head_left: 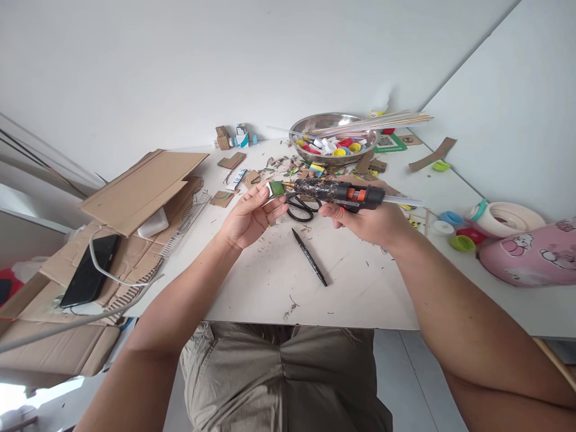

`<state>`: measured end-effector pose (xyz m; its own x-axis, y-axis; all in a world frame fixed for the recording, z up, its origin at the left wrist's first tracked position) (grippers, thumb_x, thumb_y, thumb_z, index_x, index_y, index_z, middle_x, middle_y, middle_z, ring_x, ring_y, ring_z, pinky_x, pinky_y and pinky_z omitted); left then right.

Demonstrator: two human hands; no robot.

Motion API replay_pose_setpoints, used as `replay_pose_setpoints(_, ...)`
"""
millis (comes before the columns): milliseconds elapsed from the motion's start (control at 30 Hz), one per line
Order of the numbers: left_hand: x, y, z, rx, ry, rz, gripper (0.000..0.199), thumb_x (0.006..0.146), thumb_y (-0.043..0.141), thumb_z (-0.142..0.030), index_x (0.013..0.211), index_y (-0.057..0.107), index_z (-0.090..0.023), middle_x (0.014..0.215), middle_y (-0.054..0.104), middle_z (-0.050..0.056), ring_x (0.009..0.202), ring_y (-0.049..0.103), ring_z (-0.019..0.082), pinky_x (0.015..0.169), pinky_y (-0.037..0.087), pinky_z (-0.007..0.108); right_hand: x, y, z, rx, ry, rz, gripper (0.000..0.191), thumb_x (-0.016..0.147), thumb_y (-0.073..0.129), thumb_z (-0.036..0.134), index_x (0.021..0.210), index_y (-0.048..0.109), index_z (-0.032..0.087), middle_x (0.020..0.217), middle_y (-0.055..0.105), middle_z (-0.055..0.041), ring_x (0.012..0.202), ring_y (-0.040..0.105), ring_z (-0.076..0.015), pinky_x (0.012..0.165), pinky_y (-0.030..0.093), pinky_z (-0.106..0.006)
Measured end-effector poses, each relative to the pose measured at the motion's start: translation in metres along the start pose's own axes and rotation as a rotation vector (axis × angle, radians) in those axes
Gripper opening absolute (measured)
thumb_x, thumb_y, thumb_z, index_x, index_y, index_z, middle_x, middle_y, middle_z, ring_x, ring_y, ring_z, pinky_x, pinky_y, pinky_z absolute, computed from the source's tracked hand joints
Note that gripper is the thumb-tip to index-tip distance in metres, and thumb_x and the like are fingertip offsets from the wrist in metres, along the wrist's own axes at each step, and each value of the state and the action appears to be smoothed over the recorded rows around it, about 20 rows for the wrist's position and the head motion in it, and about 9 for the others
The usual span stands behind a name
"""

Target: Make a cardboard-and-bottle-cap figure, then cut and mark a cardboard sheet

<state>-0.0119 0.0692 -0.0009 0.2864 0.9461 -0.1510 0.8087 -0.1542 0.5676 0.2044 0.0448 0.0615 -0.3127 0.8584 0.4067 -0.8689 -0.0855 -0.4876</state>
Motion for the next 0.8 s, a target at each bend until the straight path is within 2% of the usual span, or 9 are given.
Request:
replay_pose_setpoints(200,-0.001,0.002,0.0,0.009,-0.006,-0.017,0.01,0.091,0.086,-0.023,0.094,0.077,-0.026,0.094,0.085,-0.002,0.105,0.085,0.019,0.11,0.066,0.035,0.0,0.002,-0.004,0.022,0.029,0.021,0.07,0.074,0.074,0.098,0.075,0.059,0.03,0.055,0.062,0.0022,0.049,0.058,-0.0211,0.055,0.046,-0.039)
replay_pose_setpoints(500,-0.006,0.009,-0.002,-0.055,-0.027,-0.09,0.011,0.095,0.081,-0.019,0.086,0.074,-0.021,0.083,0.082,-0.001,0.096,0.086,0.018,0.111,0.065,0.033,-0.001,-0.004,-0.002,0.021,-0.055,0.006,0.067,0.08,0.073,0.094,0.074,0.061,0.028,0.057,0.065,0.0013,0.046,0.059,-0.019,0.049,0.047,-0.037)
replay_pose_setpoints(667,-0.009,0.017,-0.004,-0.097,-0.026,-0.112,0.015,0.095,0.078,-0.014,0.083,0.073,-0.02,0.071,0.079,-0.003,0.079,0.084,0.014,0.102,0.067,0.028,-0.002,-0.006,-0.001,-0.046,-0.155,-0.018,0.06,0.09,0.07,0.086,0.075,0.063,0.028,0.06,0.064,0.0003,0.053,0.061,-0.0201,0.056,0.052,-0.037)
replay_pose_setpoints(800,-0.009,0.018,-0.004,-0.105,-0.023,-0.115,0.015,0.095,0.078,-0.014,0.082,0.073,-0.021,0.07,0.079,-0.004,0.077,0.084,0.013,0.099,0.068,0.026,-0.003,-0.006,0.002,-0.086,-0.198,-0.013,0.055,0.092,0.072,0.08,0.076,0.063,0.028,0.064,0.066,-0.0003,0.059,0.064,-0.0211,0.061,0.055,-0.037)
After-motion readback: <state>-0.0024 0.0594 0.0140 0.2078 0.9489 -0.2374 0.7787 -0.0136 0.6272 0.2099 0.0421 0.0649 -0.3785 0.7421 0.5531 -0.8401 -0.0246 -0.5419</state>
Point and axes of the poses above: each hand's wrist, its own x-axis towards the middle knuckle, its own y-axis out of the palm, z = x × y, the point moved 5 cm from there along x, towards the middle knuckle
